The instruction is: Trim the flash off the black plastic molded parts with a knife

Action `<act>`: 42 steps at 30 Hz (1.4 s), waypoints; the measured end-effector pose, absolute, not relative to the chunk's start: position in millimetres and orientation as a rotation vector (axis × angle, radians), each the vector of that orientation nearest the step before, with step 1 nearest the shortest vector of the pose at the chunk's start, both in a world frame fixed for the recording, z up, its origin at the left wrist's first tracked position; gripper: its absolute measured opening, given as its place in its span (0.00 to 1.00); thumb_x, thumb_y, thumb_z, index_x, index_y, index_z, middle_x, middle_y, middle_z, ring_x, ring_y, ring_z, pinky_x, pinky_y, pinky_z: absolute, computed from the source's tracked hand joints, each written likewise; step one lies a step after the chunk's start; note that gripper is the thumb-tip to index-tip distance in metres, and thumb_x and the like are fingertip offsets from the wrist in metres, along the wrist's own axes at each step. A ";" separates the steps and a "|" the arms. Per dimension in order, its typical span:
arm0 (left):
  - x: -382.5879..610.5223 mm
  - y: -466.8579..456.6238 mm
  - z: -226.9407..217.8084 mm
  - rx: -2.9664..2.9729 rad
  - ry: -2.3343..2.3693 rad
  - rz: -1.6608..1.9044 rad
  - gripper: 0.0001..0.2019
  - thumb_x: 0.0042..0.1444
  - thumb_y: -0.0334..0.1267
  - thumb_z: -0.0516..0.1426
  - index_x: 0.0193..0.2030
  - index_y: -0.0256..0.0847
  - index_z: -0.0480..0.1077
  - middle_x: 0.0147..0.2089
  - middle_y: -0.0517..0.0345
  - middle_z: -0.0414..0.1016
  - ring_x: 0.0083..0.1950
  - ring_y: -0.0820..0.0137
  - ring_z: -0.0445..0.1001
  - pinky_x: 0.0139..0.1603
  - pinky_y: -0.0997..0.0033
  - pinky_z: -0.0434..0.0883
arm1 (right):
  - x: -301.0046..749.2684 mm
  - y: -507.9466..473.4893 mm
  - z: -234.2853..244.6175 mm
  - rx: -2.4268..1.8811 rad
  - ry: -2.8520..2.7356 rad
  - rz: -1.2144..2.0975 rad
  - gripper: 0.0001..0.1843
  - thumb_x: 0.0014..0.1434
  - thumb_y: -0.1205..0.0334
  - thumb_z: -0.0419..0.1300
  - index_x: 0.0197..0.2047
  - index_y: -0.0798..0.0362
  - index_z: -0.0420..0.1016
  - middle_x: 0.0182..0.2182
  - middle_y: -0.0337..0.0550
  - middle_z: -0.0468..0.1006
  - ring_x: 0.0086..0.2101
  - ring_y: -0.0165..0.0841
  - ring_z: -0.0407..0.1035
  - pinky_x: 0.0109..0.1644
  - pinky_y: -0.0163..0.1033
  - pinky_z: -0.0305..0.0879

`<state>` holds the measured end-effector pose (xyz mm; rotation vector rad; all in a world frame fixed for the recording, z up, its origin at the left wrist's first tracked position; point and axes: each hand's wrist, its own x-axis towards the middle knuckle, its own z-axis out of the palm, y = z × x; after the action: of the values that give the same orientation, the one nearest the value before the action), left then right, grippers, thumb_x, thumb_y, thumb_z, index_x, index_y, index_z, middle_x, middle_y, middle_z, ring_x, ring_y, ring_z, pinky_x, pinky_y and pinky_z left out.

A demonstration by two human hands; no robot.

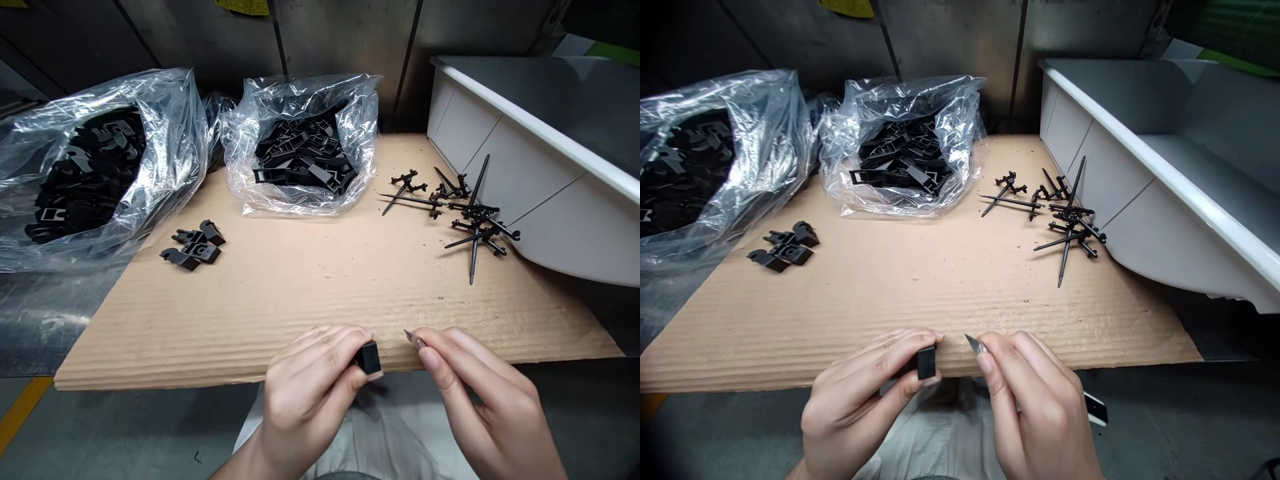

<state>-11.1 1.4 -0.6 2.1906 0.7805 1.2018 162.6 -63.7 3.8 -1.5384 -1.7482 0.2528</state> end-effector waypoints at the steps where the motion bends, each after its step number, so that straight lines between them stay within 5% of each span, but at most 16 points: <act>1: -10.8 1.7 -0.5 2.193 0.791 1.197 0.11 0.50 0.24 0.58 0.41 0.35 0.71 0.36 0.54 0.79 0.37 0.70 0.78 0.44 0.78 0.73 | 161.2 -63.6 5.4 -1.530 -1.737 0.279 0.10 0.58 0.73 0.53 0.42 0.54 0.69 0.31 0.41 0.73 0.32 0.28 0.70 0.36 0.31 0.65; 9: -16.8 0.3 -0.8 2.175 0.776 1.139 0.13 0.52 0.26 0.58 0.45 0.38 0.71 0.40 0.54 0.79 0.39 0.68 0.78 0.45 0.75 0.73 | 140.1 -43.5 13.2 -1.539 -1.691 0.589 0.06 0.57 0.62 0.57 0.40 0.51 0.69 0.29 0.39 0.73 0.29 0.29 0.70 0.30 0.31 0.66; 15: -20.2 1.2 3.7 2.028 0.771 1.037 0.12 0.53 0.29 0.58 0.45 0.41 0.72 0.39 0.57 0.79 0.38 0.70 0.78 0.40 0.80 0.73 | 148.5 -43.2 19.0 -1.520 -1.664 0.586 0.11 0.60 0.69 0.50 0.42 0.51 0.70 0.33 0.41 0.73 0.34 0.29 0.71 0.33 0.29 0.66; 19: -19.1 0.8 3.7 2.050 0.786 1.051 0.13 0.52 0.26 0.58 0.44 0.40 0.72 0.40 0.58 0.79 0.39 0.71 0.78 0.41 0.82 0.71 | 152.9 -51.3 13.6 -1.369 -1.756 0.519 0.16 0.58 0.73 0.51 0.49 0.52 0.67 0.29 0.39 0.73 0.26 0.27 0.69 0.29 0.28 0.66; 26: -19.6 0.5 2.3 2.023 0.795 1.041 0.15 0.52 0.26 0.58 0.46 0.42 0.71 0.40 0.58 0.79 0.40 0.70 0.78 0.41 0.80 0.72 | 144.7 -52.3 8.7 -1.321 -1.676 0.553 0.10 0.57 0.74 0.52 0.38 0.52 0.70 0.26 0.38 0.74 0.26 0.26 0.70 0.32 0.27 0.68; 42: -16.1 0.9 4.1 1.979 0.824 1.061 0.14 0.50 0.25 0.60 0.43 0.41 0.73 0.38 0.58 0.80 0.38 0.71 0.78 0.39 0.82 0.73 | 144.7 -50.1 9.1 -1.310 -1.694 0.622 0.09 0.56 0.74 0.51 0.32 0.52 0.69 0.24 0.36 0.73 0.25 0.26 0.70 0.33 0.28 0.67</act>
<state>-16.1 0.9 4.1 1.9794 0.8240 1.0612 144.7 -50.1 9.1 -1.3099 -1.6940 0.6216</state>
